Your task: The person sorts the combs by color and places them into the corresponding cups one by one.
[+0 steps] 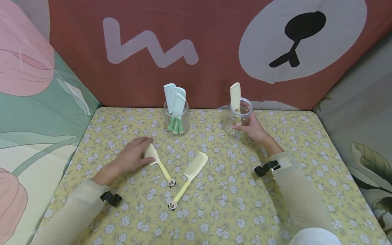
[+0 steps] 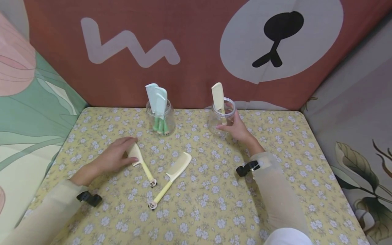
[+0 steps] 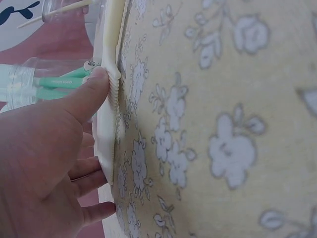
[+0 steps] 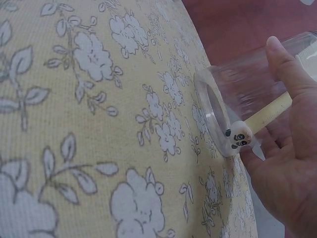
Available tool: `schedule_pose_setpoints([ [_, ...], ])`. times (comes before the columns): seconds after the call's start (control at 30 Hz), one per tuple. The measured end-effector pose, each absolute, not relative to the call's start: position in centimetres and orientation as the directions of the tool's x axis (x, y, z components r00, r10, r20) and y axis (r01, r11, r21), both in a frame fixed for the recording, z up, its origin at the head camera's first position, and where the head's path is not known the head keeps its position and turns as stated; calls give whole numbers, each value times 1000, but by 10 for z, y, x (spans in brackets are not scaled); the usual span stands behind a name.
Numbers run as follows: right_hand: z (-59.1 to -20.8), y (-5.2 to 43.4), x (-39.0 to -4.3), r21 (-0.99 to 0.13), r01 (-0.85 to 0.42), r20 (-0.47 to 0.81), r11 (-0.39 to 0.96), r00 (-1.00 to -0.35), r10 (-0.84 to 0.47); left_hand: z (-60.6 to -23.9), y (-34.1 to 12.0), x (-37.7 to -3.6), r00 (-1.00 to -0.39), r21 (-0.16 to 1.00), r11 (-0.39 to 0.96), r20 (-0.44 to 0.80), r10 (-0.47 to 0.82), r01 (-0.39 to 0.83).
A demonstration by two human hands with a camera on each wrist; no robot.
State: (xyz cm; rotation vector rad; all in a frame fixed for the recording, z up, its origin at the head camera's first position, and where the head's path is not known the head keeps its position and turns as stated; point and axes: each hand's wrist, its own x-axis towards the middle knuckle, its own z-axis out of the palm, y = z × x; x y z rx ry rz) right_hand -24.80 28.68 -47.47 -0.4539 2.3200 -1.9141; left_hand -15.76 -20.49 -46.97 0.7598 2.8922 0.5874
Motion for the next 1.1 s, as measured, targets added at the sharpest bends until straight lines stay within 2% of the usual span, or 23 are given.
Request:
schedule_pose_setpoints([
  [0.63, -476, 287, -248, -970, -178, 125, 168, -950, -286, -475, -217, -166, -910, 592, 722, 48, 412, 358],
  [0.93, -477, 287, -249, -970, -178, 123, 168, -948, -294, -469, -228, -171, -931, 790, 559, 39, 363, 251],
  [1.03, -478, 288, -249, -970, -182, 127, 162, -946, -299, -465, -230, -171, -952, 874, 463, -4, 307, 146],
  [1.1, -478, 288, -249, -970, -185, 131, 157, -945, -301, -461, -230, -171, -960, 933, 354, -42, 275, 61],
])
